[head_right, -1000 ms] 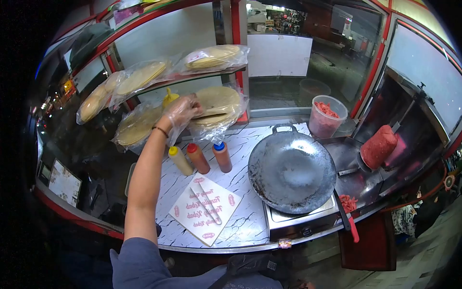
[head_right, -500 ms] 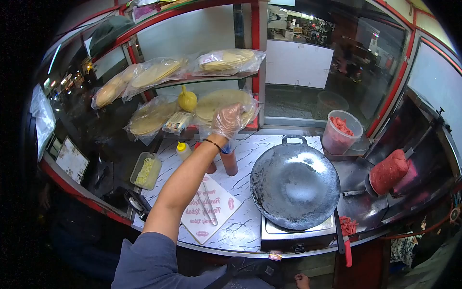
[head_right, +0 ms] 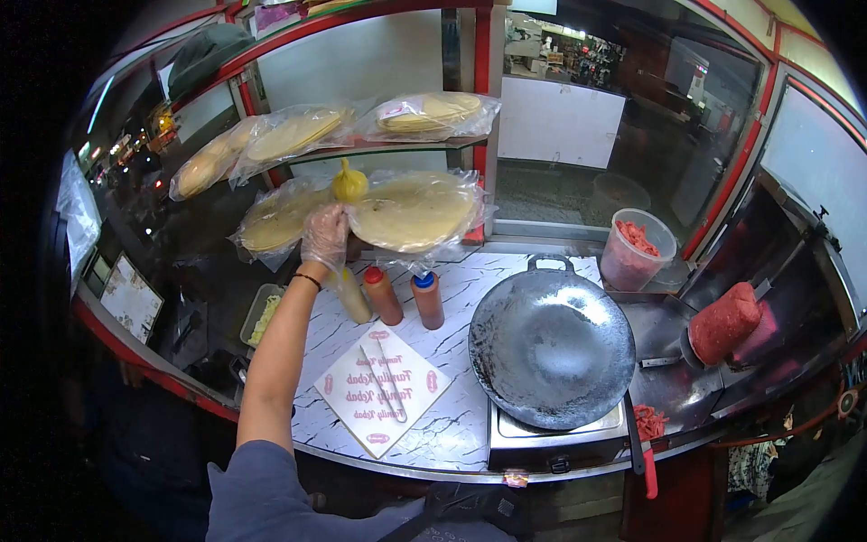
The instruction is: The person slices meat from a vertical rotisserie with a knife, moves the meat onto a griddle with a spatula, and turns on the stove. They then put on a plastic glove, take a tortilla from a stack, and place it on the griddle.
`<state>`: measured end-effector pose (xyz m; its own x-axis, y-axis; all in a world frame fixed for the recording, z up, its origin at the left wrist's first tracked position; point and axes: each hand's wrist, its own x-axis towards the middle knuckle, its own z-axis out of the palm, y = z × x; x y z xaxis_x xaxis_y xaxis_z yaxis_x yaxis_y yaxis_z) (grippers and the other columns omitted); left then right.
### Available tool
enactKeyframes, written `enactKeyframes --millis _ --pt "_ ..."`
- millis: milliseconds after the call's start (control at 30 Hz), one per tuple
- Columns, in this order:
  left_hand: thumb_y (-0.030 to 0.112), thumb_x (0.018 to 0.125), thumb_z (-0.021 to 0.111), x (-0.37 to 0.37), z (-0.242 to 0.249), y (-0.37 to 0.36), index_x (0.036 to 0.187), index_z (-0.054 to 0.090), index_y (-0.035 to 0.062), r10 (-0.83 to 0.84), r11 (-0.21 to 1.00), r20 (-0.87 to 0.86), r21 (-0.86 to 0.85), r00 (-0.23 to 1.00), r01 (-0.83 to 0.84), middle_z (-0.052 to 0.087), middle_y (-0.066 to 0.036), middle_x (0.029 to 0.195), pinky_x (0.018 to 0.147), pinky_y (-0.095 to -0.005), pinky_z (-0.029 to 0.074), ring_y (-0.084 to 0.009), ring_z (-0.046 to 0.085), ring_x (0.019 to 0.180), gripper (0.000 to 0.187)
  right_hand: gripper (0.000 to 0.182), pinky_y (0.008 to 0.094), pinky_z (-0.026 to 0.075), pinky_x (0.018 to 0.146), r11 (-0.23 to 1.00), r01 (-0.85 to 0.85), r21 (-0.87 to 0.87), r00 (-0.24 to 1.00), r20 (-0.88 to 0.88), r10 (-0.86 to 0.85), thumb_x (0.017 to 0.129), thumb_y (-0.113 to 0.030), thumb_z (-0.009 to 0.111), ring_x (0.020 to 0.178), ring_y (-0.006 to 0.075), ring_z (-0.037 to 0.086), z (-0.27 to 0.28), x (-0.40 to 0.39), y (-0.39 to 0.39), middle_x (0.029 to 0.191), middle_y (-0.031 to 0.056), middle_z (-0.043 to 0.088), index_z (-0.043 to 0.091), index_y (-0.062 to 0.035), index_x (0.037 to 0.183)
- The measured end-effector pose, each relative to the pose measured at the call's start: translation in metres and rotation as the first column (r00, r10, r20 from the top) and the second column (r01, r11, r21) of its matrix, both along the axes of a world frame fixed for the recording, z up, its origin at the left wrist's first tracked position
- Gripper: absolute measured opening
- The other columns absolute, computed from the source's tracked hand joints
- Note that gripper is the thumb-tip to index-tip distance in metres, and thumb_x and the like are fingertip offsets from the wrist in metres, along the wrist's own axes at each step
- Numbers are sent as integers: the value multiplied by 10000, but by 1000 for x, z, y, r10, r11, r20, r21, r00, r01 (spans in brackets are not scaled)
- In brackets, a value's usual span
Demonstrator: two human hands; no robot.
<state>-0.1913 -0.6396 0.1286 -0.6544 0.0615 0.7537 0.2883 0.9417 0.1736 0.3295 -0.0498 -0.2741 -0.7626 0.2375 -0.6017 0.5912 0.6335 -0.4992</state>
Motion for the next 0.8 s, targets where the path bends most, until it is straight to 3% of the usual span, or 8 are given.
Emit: enactKeyframes --millis 67,133,200,233,300,533,667,800 --pt "69 772 567 3 6 1 971 664 57 102 992 85 61 991 -107 658 -192 977 890 -441 503 -376 621 934 222 231 400 503 834 1000 8 -8 1000 0 -8 913 -247 590 918 313 641 -4 3 0 963 146 691 675 -78 1046" --pt "120 775 614 15 -3 21 1035 672 78 25 998 -259 66 966 -8 661 -174 1013 925 -453 479 -350 618 985 270 233 400 503 834 1000 21 -19 1000 -11 -22 913 -251 590 918 313 641 -8 3 -1 964 144 691 674 -81 1048" --pt "179 761 670 53 14 67 1077 671 99 -295 956 -303 -86 906 282 671 -139 1029 955 -459 460 -317 623 1007 326 234 401 503 833 999 26 -26 999 -25 -27 914 -255 590 919 314 642 -8 3 -2 965 143 691 673 -83 1051" --pt "179 761 670 55 9 82 1077 671 99 -297 955 -298 -79 907 286 671 -139 1029 955 -459 460 -317 623 1007 326 235 401 503 833 999 22 -24 999 -41 -23 914 -257 591 920 314 642 -7 6 -2 966 142 691 673 -85 1052" --pt "148 735 682 54 1 102 1059 671 116 -222 947 -304 -295 926 131 679 -99 1035 944 -457 465 -290 628 1011 325 237 402 502 833 1000 12 -29 997 -72 -14 915 -261 591 920 314 642 -11 10 2 967 141 691 672 -87 1055" --pt "16 639 666 8 -11 97 1005 664 115 -170 985 -335 -58 927 160 678 -103 966 837 -421 515 -308 640 953 379 333 439 491 847 982 97 -164 993 -53 -107 917 -361 582 974 342 631 -22 18 1 1034 173 681 662 -104 1114" --pt "55 694 642 -7 -7 89 1010 676 115 -228 960 -182 -204 957 190 698 -101 905 755 -402 548 -293 679 830 323 329 437 493 839 988 125 -92 992 -12 -126 909 -352 585 961 338 633 -14 12 -1 1021 171 681 664 -101 1106" --pt "63 730 633 -37 4 97 1084 685 107 -253 962 -271 -172 929 212 715 -109 967 772 -379 566 -268 702 851 361 324 435 495 830 987 139 -76 990 10 -139 901 -343 588 948 334 634 -10 9 -6 1008 169 681 666 -98 1098"
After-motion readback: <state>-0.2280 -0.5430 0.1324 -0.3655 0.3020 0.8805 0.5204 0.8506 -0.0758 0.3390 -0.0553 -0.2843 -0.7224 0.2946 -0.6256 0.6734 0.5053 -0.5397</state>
